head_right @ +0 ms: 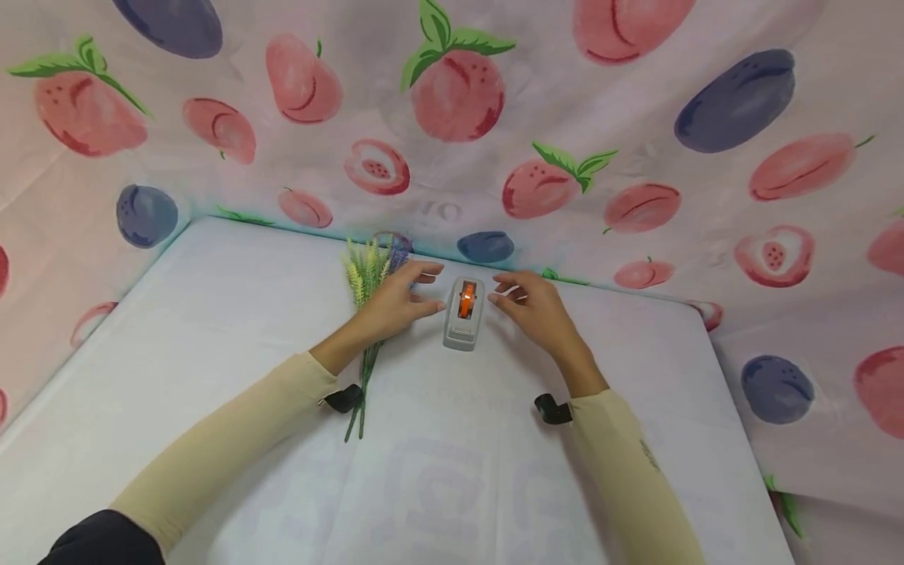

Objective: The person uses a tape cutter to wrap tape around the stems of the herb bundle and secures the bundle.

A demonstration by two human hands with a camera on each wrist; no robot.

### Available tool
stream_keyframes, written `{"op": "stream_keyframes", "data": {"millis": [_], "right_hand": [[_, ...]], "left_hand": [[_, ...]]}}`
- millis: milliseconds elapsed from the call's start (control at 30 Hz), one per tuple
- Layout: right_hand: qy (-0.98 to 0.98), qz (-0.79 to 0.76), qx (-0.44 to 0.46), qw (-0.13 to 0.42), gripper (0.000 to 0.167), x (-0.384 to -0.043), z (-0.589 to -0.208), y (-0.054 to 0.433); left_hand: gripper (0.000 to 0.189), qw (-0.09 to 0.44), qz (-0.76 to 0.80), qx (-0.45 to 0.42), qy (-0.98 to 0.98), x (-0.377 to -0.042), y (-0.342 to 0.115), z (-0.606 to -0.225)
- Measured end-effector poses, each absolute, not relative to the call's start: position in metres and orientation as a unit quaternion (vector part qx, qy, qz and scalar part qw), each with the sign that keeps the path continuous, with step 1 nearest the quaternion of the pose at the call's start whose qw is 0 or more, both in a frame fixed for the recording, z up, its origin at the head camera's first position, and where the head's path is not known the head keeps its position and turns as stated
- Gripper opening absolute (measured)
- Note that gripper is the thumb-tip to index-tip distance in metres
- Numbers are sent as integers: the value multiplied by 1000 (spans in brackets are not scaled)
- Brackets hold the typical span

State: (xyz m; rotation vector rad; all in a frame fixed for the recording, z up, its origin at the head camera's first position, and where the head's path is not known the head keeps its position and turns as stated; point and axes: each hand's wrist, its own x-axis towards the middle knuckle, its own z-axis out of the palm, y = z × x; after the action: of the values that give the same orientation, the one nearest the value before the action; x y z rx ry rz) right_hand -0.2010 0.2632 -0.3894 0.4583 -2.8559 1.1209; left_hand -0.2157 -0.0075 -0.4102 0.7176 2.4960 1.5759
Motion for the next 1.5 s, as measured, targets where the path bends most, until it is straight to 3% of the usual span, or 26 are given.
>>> {"op": "stream_keyframes", "data": {"millis": [367, 667, 1200, 1500], "right_hand": [[-913, 381, 147, -13, 45, -211, -395, 253], [-911, 384, 153, -15, 43, -213, -395, 247], [-913, 383, 139, -28, 34, -216, -400, 241], [-905, 393, 159, -20, 26, -221, -404, 240]], "left_hand": [[65, 105, 527, 214, 816, -223, 11, -419], [63, 158, 544, 180, 804, -222, 18, -405], [62, 176, 585, 121, 783, -231, 35, -412], [49, 175, 574, 127, 790, -234, 38, -419]]}}
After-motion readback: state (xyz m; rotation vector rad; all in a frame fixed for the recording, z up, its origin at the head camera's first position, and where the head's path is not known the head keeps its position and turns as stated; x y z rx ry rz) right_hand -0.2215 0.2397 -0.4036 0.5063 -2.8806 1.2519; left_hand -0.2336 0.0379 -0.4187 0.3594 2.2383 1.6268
